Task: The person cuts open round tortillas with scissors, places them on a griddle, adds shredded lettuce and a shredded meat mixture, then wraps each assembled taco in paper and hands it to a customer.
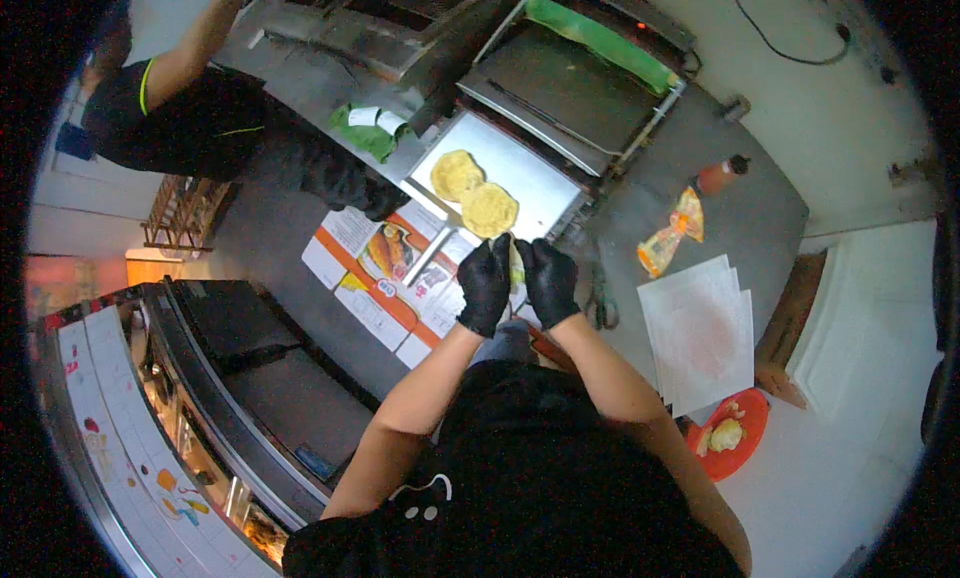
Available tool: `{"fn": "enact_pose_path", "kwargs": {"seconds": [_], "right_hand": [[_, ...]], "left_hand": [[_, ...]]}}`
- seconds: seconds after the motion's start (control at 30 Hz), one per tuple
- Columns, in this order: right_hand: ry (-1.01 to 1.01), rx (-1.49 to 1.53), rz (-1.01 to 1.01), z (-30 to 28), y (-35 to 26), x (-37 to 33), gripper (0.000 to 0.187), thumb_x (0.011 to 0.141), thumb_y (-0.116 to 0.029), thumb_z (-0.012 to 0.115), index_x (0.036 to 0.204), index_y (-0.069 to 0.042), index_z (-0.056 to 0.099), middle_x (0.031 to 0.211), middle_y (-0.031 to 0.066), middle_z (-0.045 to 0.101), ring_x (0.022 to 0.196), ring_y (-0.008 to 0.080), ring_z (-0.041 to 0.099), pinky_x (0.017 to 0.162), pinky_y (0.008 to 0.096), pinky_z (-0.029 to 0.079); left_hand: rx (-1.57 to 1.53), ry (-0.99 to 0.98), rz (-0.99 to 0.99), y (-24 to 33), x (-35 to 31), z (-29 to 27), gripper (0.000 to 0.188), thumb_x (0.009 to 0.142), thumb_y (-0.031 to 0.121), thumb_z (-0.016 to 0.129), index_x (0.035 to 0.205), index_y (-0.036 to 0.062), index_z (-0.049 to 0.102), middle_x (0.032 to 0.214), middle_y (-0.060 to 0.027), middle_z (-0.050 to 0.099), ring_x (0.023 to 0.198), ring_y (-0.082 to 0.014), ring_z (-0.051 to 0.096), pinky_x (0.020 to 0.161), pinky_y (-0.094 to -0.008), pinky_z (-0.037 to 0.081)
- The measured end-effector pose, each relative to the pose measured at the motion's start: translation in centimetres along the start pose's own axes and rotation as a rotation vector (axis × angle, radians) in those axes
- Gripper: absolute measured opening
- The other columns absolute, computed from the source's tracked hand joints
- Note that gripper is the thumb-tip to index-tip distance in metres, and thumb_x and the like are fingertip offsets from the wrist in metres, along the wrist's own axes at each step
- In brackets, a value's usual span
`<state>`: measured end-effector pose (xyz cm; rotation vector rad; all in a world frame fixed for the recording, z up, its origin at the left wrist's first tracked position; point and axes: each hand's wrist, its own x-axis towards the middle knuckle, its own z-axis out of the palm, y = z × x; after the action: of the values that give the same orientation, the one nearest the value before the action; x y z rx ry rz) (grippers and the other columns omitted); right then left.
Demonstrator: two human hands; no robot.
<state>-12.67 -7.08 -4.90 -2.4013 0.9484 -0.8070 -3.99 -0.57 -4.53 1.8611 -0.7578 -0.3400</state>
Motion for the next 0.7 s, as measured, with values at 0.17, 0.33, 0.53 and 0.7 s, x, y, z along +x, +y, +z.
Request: {"fn": "enact_pose_path", "kwargs": {"seconds": [0.17,0.33,0.53,0.7], "right_hand": [[-0.102,-0.071,0.023,8.8,0.8,6.7,0.012,0.080,-0.019,0.055,0.082,-0.009,0.061,0.071,0.0135,0.057,0.064,0.0291,0.057,0.056,0.0379,0.044],[-0.044,0.008,0.171,14.1,2.6,9.1,0.021,0.081,-0.025,0.060,0.075,-0.004,0.060,0.069,0.0155,0.057,0.063,0.0328,0.056,0.058,0.0370,0.044],[0.038,-0.167,0.093,13.8,4.0,9.4,0.035,0.076,-0.034,0.064,0.094,-0.005,0.058,0.085,0.0130,0.058,0.082,0.0304,0.054,0.073,0.0402,0.042],[0.122,0.043,0.198,2.8,0.6,4.8,0.023,0.080,-0.011,0.059,0.101,-0.002,0.056,0.098,0.0132,0.057,0.092,0.0285,0.052,0.079,0.0376,0.042]], "left_hand": [[0.102,-0.027,0.017,-7.4,7.5,-1.1,0.020,0.086,0.018,0.054,0.089,-0.0019,0.057,0.076,-0.0224,0.059,0.067,-0.0360,0.058,0.057,-0.0388,0.043],[-0.037,-0.112,-0.164,-9.6,9.6,-1.3,0.034,0.084,0.012,0.056,0.113,0.0030,0.042,0.086,-0.0216,0.061,0.078,-0.0381,0.060,0.067,-0.0398,0.048],[0.342,-0.168,0.107,-10.1,10.4,-0.6,0.037,0.074,0.014,0.064,0.109,0.0092,0.053,0.092,-0.0157,0.049,0.088,-0.0324,0.051,0.074,-0.0401,0.043],[0.405,-0.176,0.160,-9.9,10.7,-2.4,0.031,0.076,0.016,0.061,0.106,0.0090,0.058,0.083,-0.0156,0.052,0.077,-0.0317,0.053,0.065,-0.0400,0.044]]}}
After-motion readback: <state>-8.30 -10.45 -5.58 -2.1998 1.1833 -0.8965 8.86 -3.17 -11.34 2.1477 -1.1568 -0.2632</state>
